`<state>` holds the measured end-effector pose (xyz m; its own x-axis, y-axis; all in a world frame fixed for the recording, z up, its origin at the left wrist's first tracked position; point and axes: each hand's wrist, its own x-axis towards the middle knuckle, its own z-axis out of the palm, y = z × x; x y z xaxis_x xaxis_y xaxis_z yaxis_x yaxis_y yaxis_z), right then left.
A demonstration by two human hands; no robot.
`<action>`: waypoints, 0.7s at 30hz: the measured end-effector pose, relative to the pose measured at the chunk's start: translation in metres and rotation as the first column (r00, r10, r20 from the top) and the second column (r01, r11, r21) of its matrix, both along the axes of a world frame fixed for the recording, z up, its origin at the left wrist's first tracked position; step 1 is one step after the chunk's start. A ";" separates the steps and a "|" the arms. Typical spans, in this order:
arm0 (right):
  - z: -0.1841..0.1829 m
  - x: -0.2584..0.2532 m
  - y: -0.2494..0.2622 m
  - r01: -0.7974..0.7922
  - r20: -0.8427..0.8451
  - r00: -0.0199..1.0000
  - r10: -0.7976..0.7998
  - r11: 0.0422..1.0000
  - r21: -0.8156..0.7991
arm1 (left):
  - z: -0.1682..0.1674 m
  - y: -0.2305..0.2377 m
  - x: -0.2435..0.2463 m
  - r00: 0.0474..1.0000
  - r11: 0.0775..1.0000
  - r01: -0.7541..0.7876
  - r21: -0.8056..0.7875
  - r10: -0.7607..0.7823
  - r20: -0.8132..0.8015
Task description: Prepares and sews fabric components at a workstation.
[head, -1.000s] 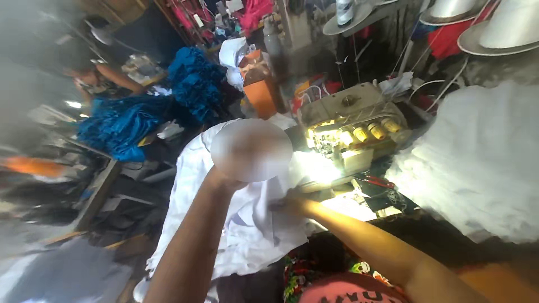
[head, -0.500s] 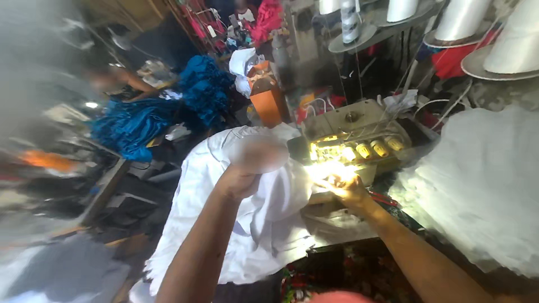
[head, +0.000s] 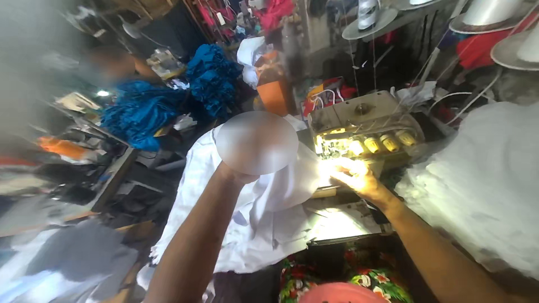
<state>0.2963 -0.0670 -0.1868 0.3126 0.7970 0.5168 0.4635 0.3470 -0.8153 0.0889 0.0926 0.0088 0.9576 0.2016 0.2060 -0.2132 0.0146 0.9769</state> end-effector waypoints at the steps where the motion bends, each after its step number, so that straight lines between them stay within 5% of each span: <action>1: -0.002 0.002 -0.003 -0.017 0.040 0.999 0.017 1.000 -0.004 | 0.001 0.000 0.001 1.000 1.000 0.026 0.001 -0.026 -0.010; 7: -0.014 0.006 -0.019 -0.169 -0.101 0.981 0.163 0.984 -0.060 | 0.010 -0.013 0.007 0.979 0.988 0.138 0.063 -0.127 -0.159; 21: -0.015 -0.006 -0.023 -0.206 -0.172 0.966 0.195 0.977 -0.052 | 0.000 -0.032 0.014 0.931 0.939 0.257 0.229 -0.177 -0.320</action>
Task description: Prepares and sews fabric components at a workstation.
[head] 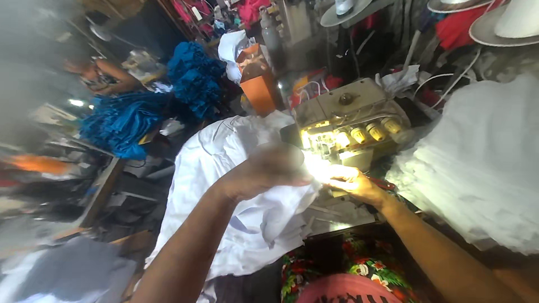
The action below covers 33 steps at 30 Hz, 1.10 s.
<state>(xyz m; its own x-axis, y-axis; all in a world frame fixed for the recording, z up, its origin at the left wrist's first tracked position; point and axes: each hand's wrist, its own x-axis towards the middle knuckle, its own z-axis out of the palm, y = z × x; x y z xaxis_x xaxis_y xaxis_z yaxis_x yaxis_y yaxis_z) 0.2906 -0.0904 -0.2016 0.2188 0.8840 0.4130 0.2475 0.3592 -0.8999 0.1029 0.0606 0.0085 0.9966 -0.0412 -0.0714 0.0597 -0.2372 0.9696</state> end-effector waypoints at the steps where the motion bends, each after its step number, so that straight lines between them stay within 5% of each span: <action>1: 0.000 -0.001 -0.001 -0.003 -0.015 1.000 0.003 1.000 -0.008 | -0.001 -0.002 0.000 1.000 1.000 -0.005 0.027 0.006 -0.022; 16: -0.012 -0.008 -0.003 -0.005 -0.043 0.999 0.004 1.000 -0.019 | -0.068 -0.013 0.008 0.999 0.863 0.012 0.504 0.012 -0.043; 24: -0.013 -0.019 -0.007 -0.018 -0.078 0.997 0.014 0.999 -0.046 | -0.098 -0.006 0.020 0.984 0.519 -0.094 0.850 -0.084 0.159; 28: -0.011 -0.015 0.000 0.021 -0.111 0.994 -0.024 0.999 -0.029 | -0.088 0.026 0.028 0.983 0.424 -0.086 0.902 -0.112 0.146; 31: -0.009 -0.010 0.011 0.050 -0.078 0.996 -0.050 0.999 0.002 | -0.063 0.027 0.030 0.999 0.455 -0.032 0.890 0.006 0.033; 33: -0.010 -0.006 0.015 0.081 -0.032 0.996 -0.081 0.997 0.018 | -0.066 0.011 0.026 0.985 0.455 -0.150 0.878 -0.006 0.171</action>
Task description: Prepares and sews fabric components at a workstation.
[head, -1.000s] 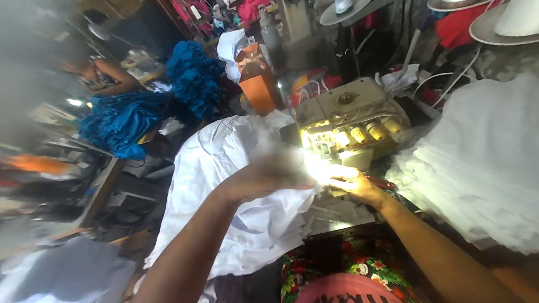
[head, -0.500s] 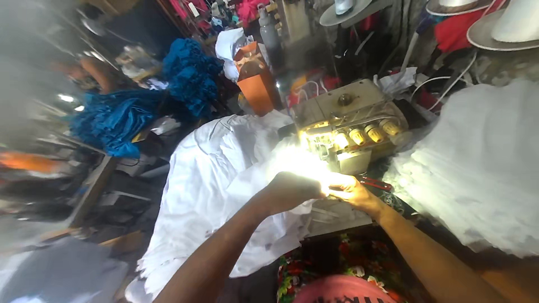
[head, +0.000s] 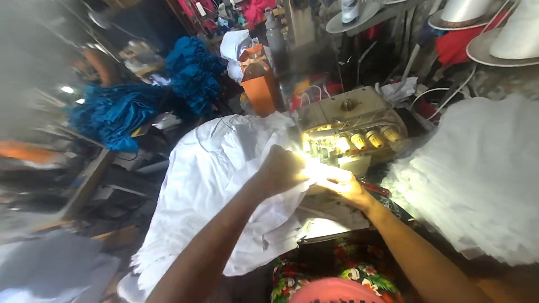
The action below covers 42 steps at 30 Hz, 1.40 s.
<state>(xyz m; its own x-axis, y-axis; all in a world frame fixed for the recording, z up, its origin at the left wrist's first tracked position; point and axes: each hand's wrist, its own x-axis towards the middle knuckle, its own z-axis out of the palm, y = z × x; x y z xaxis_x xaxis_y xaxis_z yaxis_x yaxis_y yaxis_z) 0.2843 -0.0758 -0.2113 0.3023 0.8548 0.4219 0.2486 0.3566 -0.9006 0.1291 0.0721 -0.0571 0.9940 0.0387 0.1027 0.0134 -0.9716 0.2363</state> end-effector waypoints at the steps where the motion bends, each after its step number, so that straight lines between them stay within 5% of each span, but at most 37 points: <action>1: -0.001 0.001 -0.001 0.028 0.050 0.998 -0.028 1.000 0.001 | -0.006 -0.013 -0.004 0.997 1.000 0.007 0.020 -0.009 0.079; 6: -0.008 -0.008 -0.017 0.206 0.406 0.882 -0.239 0.971 0.125 | -0.056 -0.076 -0.019 0.970 0.979 -0.116 0.165 0.076 0.230; 12: -0.015 -0.016 -0.024 0.280 0.463 0.824 -0.326 0.945 0.167 | -0.087 -0.090 -0.011 0.929 0.933 -0.275 0.232 0.195 0.316; 18: -0.011 -0.012 -0.021 0.288 0.428 0.847 -0.314 0.949 0.125 | -0.073 -0.065 -0.002 0.887 0.965 -0.239 0.111 0.171 0.429; 21: -0.012 -0.009 -0.018 0.311 0.442 0.832 -0.335 0.942 0.128 | -0.046 -0.017 0.000 0.819 0.937 -0.332 -0.111 0.344 0.459; 24: -0.009 -0.008 -0.015 0.317 0.445 0.829 -0.337 0.941 0.122 | -0.021 0.038 0.010 0.850 0.918 -0.349 -0.187 0.394 0.349; 27: -0.008 -0.009 -0.015 0.312 0.427 0.844 -0.326 0.944 0.103 | 0.011 0.061 0.023 0.956 0.952 -0.291 -0.092 0.287 -0.060; 30: -0.007 -0.011 -0.015 0.322 0.430 0.837 -0.338 0.940 0.112 | 0.030 0.062 0.036 0.904 0.968 -0.248 0.037 0.245 -0.351; 36: -0.002 -0.014 -0.015 0.327 0.446 0.825 -0.347 0.937 0.125 | 0.023 0.084 0.051 0.953 0.973 -0.162 0.165 0.198 -0.230; 42: 0.004 -0.016 -0.019 0.318 0.415 0.854 -0.313 0.946 0.061 | 0.028 0.092 0.060 0.931 0.982 -0.121 0.148 0.164 -0.326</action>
